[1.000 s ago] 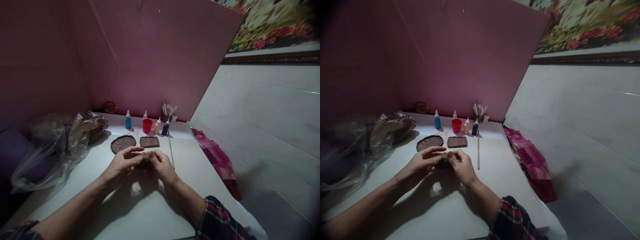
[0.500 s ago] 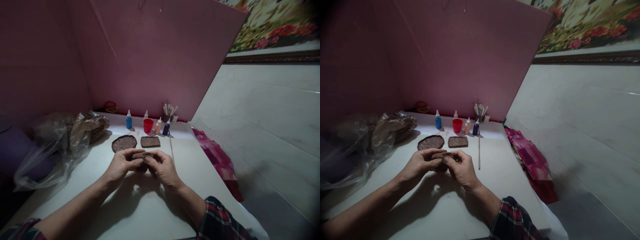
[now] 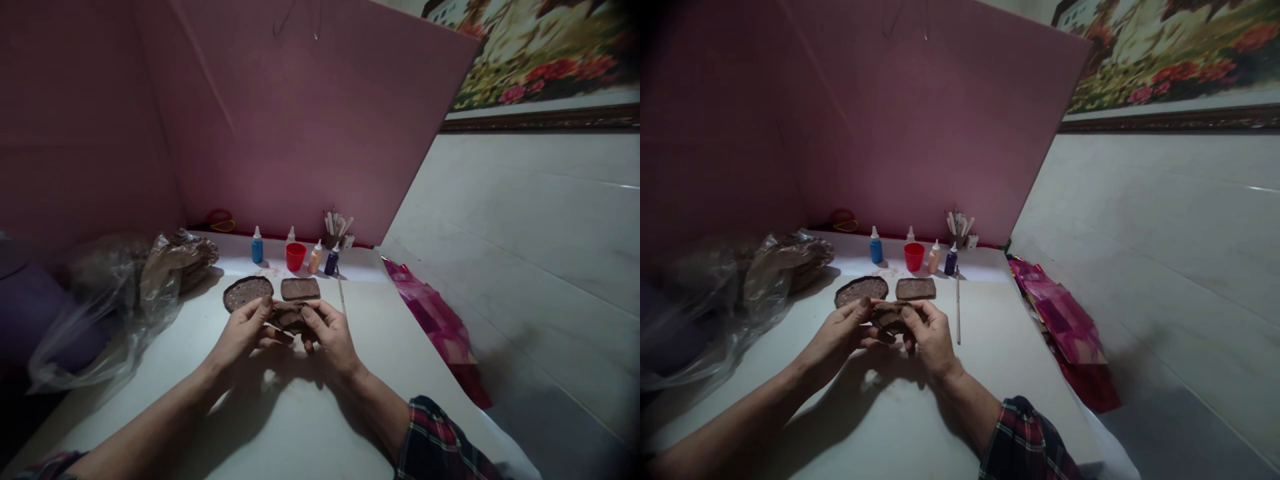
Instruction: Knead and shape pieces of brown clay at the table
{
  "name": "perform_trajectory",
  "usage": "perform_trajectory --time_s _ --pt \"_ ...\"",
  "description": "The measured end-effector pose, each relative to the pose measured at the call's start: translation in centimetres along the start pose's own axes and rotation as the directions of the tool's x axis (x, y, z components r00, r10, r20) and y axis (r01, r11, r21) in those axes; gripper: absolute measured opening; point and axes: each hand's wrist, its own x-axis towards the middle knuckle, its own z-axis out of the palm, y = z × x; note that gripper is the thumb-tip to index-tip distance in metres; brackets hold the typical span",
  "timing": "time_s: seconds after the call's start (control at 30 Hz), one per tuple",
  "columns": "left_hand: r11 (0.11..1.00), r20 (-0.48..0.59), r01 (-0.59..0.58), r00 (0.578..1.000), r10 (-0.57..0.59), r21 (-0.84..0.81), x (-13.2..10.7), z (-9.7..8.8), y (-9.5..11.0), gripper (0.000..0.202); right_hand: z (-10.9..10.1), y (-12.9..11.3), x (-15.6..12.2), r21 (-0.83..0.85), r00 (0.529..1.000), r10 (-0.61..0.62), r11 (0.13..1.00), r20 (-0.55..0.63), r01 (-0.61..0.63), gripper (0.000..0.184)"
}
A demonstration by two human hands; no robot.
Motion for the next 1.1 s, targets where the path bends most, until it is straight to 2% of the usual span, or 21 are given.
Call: perform_trajectory --time_s 0.1,0.23,0.37,0.47,0.57,0.7,0.93,1.1 --pt "0.995 -0.008 -0.030 0.999 0.031 0.099 -0.07 -0.19 -0.05 0.037 -0.09 -0.09 -0.02 -0.055 0.999 -0.046 0.997 0.028 0.048 0.031" --pt "0.995 -0.016 -0.050 0.999 0.052 0.083 -0.09 -0.32 -0.12 0.034 -0.27 0.14 0.09 -0.073 0.997 -0.065 0.995 0.049 0.069 0.038" --pt "0.997 -0.034 -0.053 0.998 0.055 0.054 -0.04 -0.35 -0.09 0.034 -0.30 0.45 0.17 -0.007 0.999 0.048 0.999 0.021 -0.048 0.052" --pt "0.995 -0.023 -0.066 0.997 0.067 0.069 0.04 -0.33 -0.16 0.035 -0.13 0.19 0.12 0.064 0.989 0.137 0.988 0.052 -0.140 0.057" --pt "0.992 0.001 -0.079 0.997 0.080 0.100 0.10 -0.32 -0.28 0.033 0.01 -0.28 0.05 0.121 0.978 0.172 0.975 0.116 -0.186 0.051" --pt "0.987 0.008 -0.101 0.995 0.100 0.126 0.08 -0.35 -0.27 0.032 0.01 -0.45 0.04 0.171 0.975 0.193 0.963 0.113 -0.210 0.036" --pt "0.982 0.001 -0.112 0.994 0.113 0.153 -0.02 -0.29 -0.20 0.034 0.10 -0.36 0.08 0.124 0.986 0.144 0.980 0.080 -0.153 0.029" --pt "0.984 0.027 -0.106 0.994 0.103 0.141 -0.19 -0.02 -0.21 0.037 0.08 -0.43 0.05 0.048 0.999 -0.008 0.999 0.041 0.007 0.031"
